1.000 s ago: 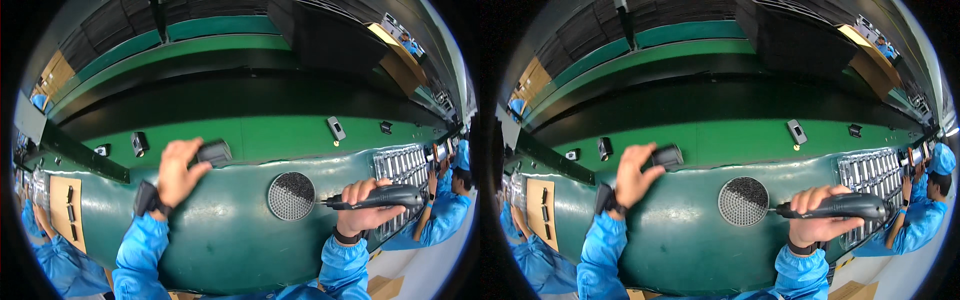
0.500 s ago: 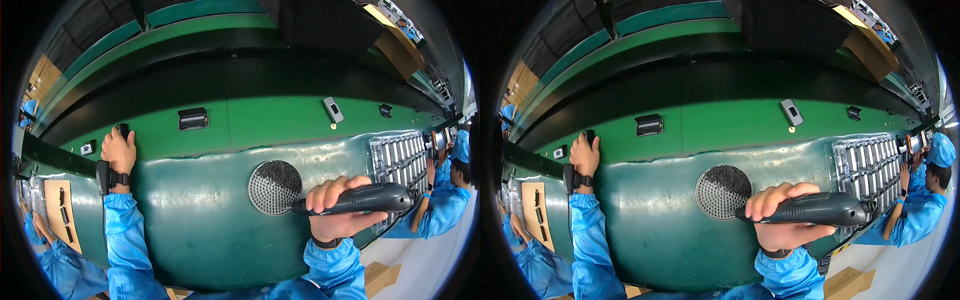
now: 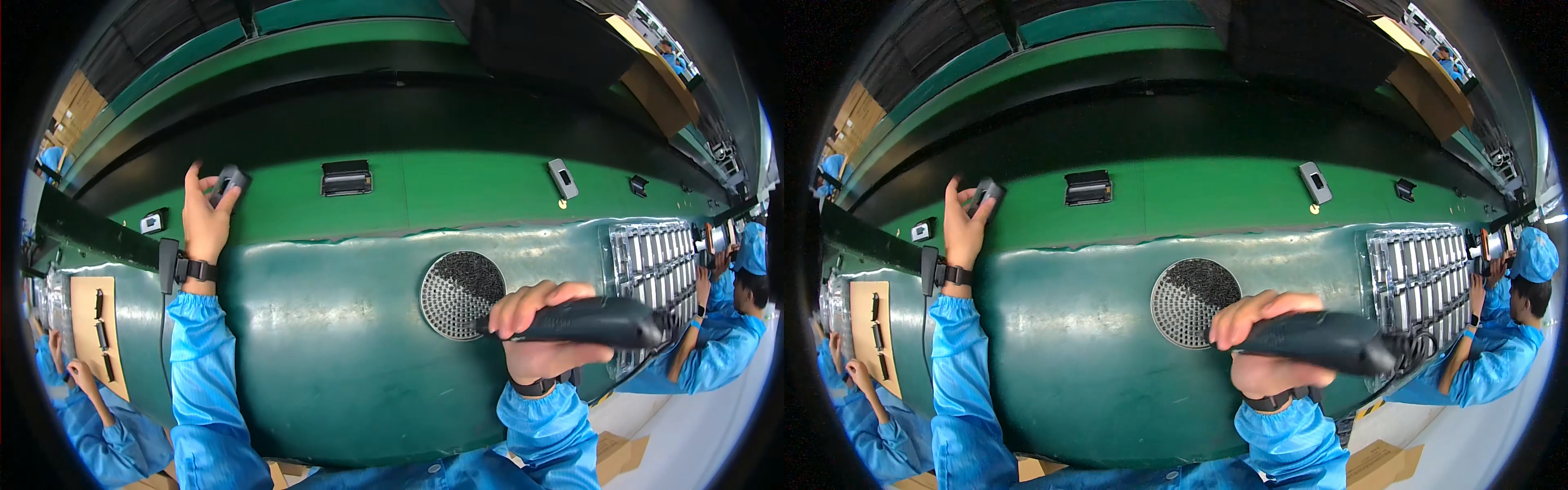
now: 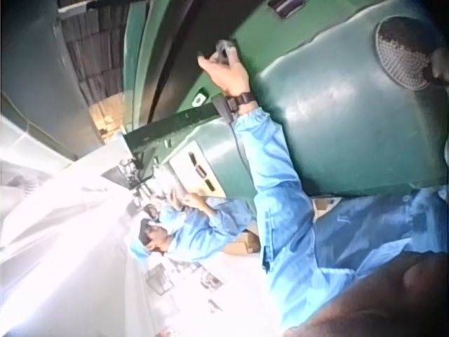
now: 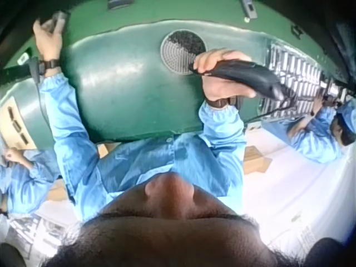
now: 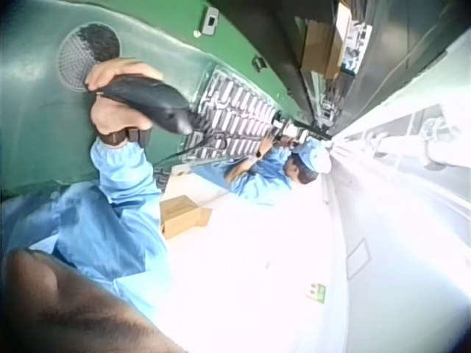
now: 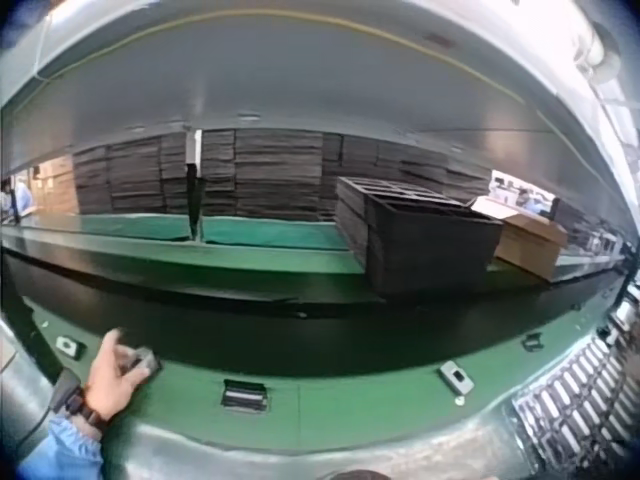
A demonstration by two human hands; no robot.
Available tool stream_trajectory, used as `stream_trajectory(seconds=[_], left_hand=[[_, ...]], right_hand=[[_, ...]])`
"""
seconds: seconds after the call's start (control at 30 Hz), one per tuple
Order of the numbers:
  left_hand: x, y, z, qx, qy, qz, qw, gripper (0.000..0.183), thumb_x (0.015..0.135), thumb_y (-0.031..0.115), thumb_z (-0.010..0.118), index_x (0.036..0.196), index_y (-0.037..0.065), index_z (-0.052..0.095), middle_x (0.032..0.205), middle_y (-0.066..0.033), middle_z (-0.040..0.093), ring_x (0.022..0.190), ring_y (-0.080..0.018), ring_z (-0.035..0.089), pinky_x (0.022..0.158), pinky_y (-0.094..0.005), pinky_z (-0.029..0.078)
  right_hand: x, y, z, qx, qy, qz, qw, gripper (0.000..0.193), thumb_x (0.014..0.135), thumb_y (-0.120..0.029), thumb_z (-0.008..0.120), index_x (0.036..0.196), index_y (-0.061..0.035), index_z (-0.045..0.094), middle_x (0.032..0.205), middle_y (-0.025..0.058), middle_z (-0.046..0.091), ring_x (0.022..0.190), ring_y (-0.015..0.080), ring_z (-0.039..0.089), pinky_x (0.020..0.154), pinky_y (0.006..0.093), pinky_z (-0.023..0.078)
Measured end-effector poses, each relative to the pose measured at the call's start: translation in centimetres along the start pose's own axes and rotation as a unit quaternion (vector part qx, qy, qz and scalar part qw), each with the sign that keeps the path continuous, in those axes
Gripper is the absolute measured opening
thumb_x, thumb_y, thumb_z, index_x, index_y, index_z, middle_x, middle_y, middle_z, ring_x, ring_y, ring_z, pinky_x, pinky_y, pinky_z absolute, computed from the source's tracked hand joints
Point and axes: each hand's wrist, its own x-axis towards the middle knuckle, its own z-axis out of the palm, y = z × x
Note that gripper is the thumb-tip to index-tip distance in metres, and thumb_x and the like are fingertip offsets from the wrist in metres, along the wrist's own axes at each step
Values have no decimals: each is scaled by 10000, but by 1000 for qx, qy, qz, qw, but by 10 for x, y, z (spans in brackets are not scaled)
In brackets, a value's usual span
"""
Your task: Assemble small plastic components using an electric screwdriver.
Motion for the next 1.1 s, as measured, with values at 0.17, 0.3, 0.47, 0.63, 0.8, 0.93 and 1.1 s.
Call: stream_trajectory(seconds=[0.17,0.3,0.47,0.63,0.8,0.93,1.1], left_hand=[[-20,21,-3,-52,-55,58,995,380,788,1,827,1153,19,724,1050,-118,742,980,-209,713,884,-313,552],[-70,95,-3,-40,-82,249,964,363,771,17,821,1125,48,748,1015,-126,732,918,-279,710,821,-349,563],[-192,125,-34,-107,-300,424,847,373,763,57,751,1136,67,763,1010,-67,698,903,-225,660,750,-335,541],[-230,135,-32,-71,-292,433,850,343,788,114,693,1116,46,764,1025,-26,683,959,-196,641,752,-306,528],[-229,135,-35,-43,-301,424,853,384,721,108,675,1087,37,768,1015,-49,701,921,-203,647,727,-307,545],[-213,133,-33,-72,-268,440,854,327,733,114,697,1044,31,759,1004,-44,691,931,-200,651,795,-309,554],[-203,147,-39,-349,-432,0,832,243,866,-32,743,1107,-25,712,1000,-105,699,943,-216,695,838,-336,582]], right_hand=[[-1,8,6,-59,-211,-91,971,864,808,-713,735,1152,44,501,769,156,623,608,257,621,518,387,547],[-5,-10,1,-15,-90,-71,993,865,837,-837,563,1151,-33,498,772,138,610,582,260,606,511,408,523],[-1,-43,9,63,-33,-20,997,790,919,-807,461,1198,-69,437,800,141,587,582,255,585,508,419,509],[-10,-49,21,39,-85,22,995,711,968,-736,481,1211,-67,456,770,105,540,562,214,549,481,381,488],[-15,-40,29,38,-113,33,992,679,963,-691,546,1183,-59,435,781,133,557,558,253,558,484,403,498],[-16,-36,28,43,-121,37,991,692,962,-710,527,1174,-58,435,788,142,569,565,257,574,487,406,504],[-27,-26,21,71,-74,92,990,782,907,-809,493,1168,-74,445,766,150,597,583,270,612,491,417,516]])
